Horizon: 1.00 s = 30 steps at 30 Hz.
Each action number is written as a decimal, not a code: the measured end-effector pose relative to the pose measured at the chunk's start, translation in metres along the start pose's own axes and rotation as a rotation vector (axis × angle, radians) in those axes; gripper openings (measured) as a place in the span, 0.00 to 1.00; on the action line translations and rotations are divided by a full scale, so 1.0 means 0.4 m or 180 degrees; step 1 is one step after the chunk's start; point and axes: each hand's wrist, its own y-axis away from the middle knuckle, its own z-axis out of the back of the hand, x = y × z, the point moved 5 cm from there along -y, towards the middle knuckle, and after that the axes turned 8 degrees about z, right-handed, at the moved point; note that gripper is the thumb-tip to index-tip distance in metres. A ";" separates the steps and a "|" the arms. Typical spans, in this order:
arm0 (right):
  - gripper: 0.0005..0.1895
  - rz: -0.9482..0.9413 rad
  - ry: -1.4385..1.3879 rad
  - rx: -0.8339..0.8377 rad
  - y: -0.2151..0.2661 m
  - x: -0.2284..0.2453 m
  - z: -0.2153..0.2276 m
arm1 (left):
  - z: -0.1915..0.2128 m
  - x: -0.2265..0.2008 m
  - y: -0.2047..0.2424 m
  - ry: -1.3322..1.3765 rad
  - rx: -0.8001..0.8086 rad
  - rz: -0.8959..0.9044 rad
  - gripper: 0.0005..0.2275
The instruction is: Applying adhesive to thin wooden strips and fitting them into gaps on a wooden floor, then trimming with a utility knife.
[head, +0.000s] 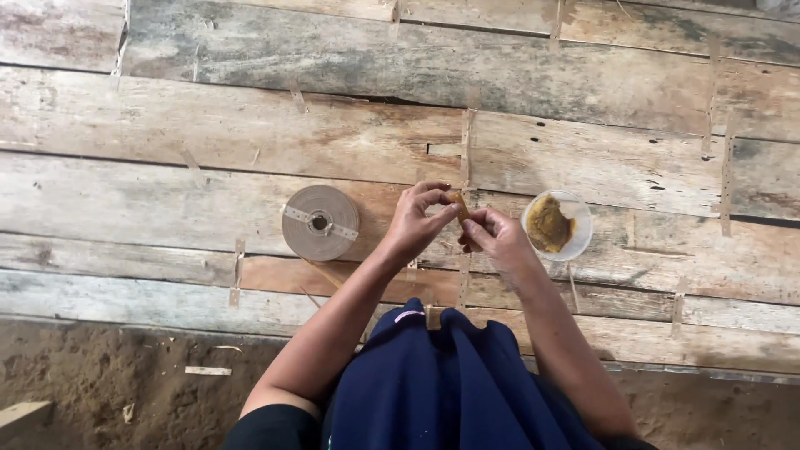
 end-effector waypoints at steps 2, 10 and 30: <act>0.08 -0.0055 -0.0017 -0.0062 -0.026 -0.024 -0.029 | 0.038 0.007 -0.025 -0.0134 0.0047 -0.0009 0.07; 0.09 -0.0659 -0.0608 -0.0657 -0.178 -0.142 -0.070 | 0.128 0.042 -0.175 -0.1346 -0.0018 -0.0341 0.24; 0.06 -0.1003 -0.0277 -0.1299 -0.357 -0.235 -0.152 | 0.060 0.226 -0.303 -0.2877 0.0984 -0.1479 0.44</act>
